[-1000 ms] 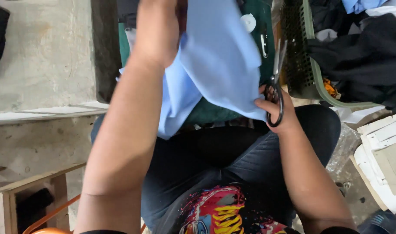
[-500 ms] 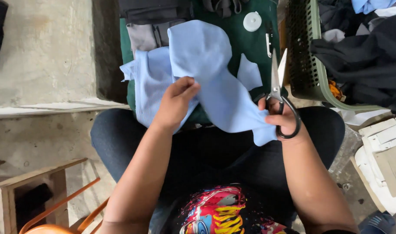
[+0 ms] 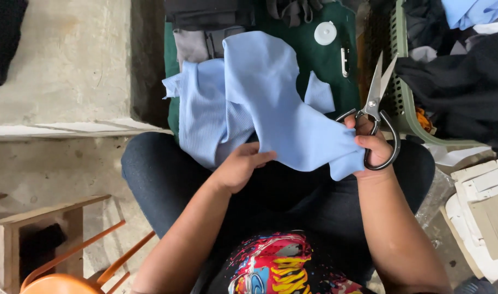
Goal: The person is inspecting and trimming light blue fabric pieces using large tailor scissors on a workbench in a factory setting.
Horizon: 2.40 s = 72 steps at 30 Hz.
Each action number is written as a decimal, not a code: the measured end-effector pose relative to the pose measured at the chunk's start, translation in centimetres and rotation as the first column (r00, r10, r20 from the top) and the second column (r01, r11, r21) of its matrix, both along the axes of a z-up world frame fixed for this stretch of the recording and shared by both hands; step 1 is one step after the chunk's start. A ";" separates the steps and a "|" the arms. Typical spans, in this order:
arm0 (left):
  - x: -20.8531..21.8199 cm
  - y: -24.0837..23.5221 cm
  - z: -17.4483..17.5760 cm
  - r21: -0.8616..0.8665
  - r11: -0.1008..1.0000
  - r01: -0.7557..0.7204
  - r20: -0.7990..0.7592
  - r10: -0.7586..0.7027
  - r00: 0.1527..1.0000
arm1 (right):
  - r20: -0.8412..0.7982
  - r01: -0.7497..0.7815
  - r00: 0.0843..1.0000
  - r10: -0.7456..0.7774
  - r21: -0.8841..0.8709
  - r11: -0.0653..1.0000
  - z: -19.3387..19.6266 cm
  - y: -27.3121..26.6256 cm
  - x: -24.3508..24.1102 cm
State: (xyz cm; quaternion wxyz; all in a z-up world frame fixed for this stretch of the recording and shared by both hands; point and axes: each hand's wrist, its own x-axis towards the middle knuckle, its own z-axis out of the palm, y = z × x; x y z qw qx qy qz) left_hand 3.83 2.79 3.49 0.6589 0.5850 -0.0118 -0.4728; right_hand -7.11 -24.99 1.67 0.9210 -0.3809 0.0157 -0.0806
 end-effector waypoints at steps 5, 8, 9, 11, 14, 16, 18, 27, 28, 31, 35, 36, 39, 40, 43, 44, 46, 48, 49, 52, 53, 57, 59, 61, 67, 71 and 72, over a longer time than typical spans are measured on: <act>-2.8 -0.3 2.9 -0.267 0.910 -0.318 -0.163 0.282 0.945 | -0.065 0.169 0.984 -0.166 0.043 0.985 4.6 3.2 -0.2; -4.3 -0.1 -2.5 -0.084 0.961 -0.263 -0.083 0.257 0.963 | -0.321 0.227 0.887 -0.330 -0.320 0.920 1.5 1.4 0.7; -4.4 0.3 -2.9 -0.087 0.960 -0.265 -0.077 0.258 0.963 | -0.316 0.227 0.890 -0.329 -0.319 0.920 0.5 1.1 0.6; -4.6 0.7 -3.6 0.339 0.940 -0.030 -0.094 0.066 0.993 | -0.465 0.125 0.762 -0.450 -0.576 0.808 -1.4 0.3 0.3; -3.8 1.2 -6.1 0.398 0.917 -0.029 0.028 0.020 0.999 | -0.433 0.049 0.742 -0.511 -0.725 0.686 -1.6 -0.3 0.5; -3.6 1.5 -4.5 0.400 0.916 -0.038 0.103 -0.003 0.995 | -0.473 -0.138 0.662 -0.581 -0.839 0.527 0.5 0.3 0.5; -3.5 1.3 -3.1 0.399 0.916 -0.040 0.174 -0.033 0.984 | -0.479 -0.335 0.572 -0.666 -0.877 0.344 0.4 0.0 0.5; -3.8 2.0 -3.4 0.460 0.887 -0.036 0.179 -0.052 0.982 | -0.363 -0.264 0.653 -0.665 -0.932 0.249 0.2 3.5 3.0; -3.4 2.4 -3.3 0.517 0.856 0.000 0.189 -0.114 0.975 | -0.373 -0.309 0.641 -0.671 -0.926 0.219 0.3 3.8 3.8; -2.8 3.5 -4.7 0.605 0.795 0.047 0.242 -0.240 0.940 | -0.382 -0.373 0.626 -0.680 -0.912 0.170 0.1 4.1 5.8; -2.8 3.6 -4.9 0.671 0.730 0.129 0.273 -0.404 0.873 | -0.366 -0.385 0.653 -0.663 -0.914 0.125 1.6 5.1 9.3; -2.8 3.6 -5.1 0.672 0.729 0.128 0.270 -0.402 0.875 | -0.369 -0.388 0.655 -0.660 -0.913 0.126 1.4 5.0 10.4; -2.7 3.5 -5.5 0.668 0.732 0.131 0.300 -0.427 0.853 | -0.374 -0.473 0.651 -0.660 -0.880 0.032 0.4 4.5 13.1; -2.6 3.6 -5.4 0.646 0.751 0.136 0.282 -0.400 0.872 | -0.375 -0.483 0.657 -0.654 -0.875 0.017 -0.3 4.4 13.8; -2.4 3.7 -5.3 0.594 0.795 0.124 0.267 -0.341 0.901 | -0.363 -0.451 0.667 -0.651 -0.892 0.036 -1.1 4.0 15.2; -2.4 3.6 -5.4 0.563 0.818 0.115 0.267 -0.312 0.912 | -0.352 -0.410 0.665 -0.658 -0.909 0.072 -1.2 3.8 15.3; -2.6 3.4 -5.0 0.530 0.845 0.075 0.297 -0.268 0.917 | -0.346 -0.334 0.692 -0.633 -0.931 0.143 1.0 4.1 15.6; -2.6 3.1 -4.3 0.494 0.869 0.037 0.327 -0.225 0.918 | -0.333 -0.254 0.715 -0.614 -0.943 0.215 2.7 3.9 16.0; -2.4 2.9 -3.7 0.295 0.953 -0.072 0.370 -0.044 0.928 | -0.282 -0.166 0.749 -0.600 -0.956 0.242 3.2 3.6 16.4; -1.8 2.6 -3.9 -0.034 0.968 -0.248 0.343 0.244 0.907 | -0.064 0.099 0.809 -0.584 -0.965 0.243 3.3 1.7 18.9; -1.6 2.6 -4.2 -0.143 0.939 -0.313 0.304 0.342 0.889 | 0.099 0.272 0.814 -0.573 -0.936 0.225 3.1 1.1 20.0; -0.4 2.9 -1.1 -0.045 0.890 -0.453 0.376 0.435 0.818 | 0.122 0.308 0.916 -0.383 -0.826 0.472 7.2 2.5 21.2; 0.1 3.1 0.5 0.175 0.754 -0.633 0.433 0.518 0.737 | -0.096 0.020 0.906 -0.411 -0.963 0.268 8.0 3.1 21.2; 0.0 3.6 1.2 0.231 0.750 -0.620 0.450 0.483 0.751 | -0.086 -0.030 0.910 -0.405 -0.989 0.143 7.1 2.8 19.1; 0.1 5.5 -2.5 0.419 0.758 -0.500 0.375 0.357 0.855 | -0.440 -0.350 0.749 -0.495 -0.897 0.268 7.9 6.3 8.9; 0.8 6.5 -4.0 0.547 0.748 -0.376 0.362 0.194 0.912 | -0.512 -0.479 0.616 -0.599 -0.847 0.231 2.7 6.6 2.3; 0.8 6.6 -3.3 0.547 0.748 -0.376 0.364 0.192 0.911 | -0.511 -0.477 0.617 -0.599 -0.848 0.233 1.6 6.9 2.1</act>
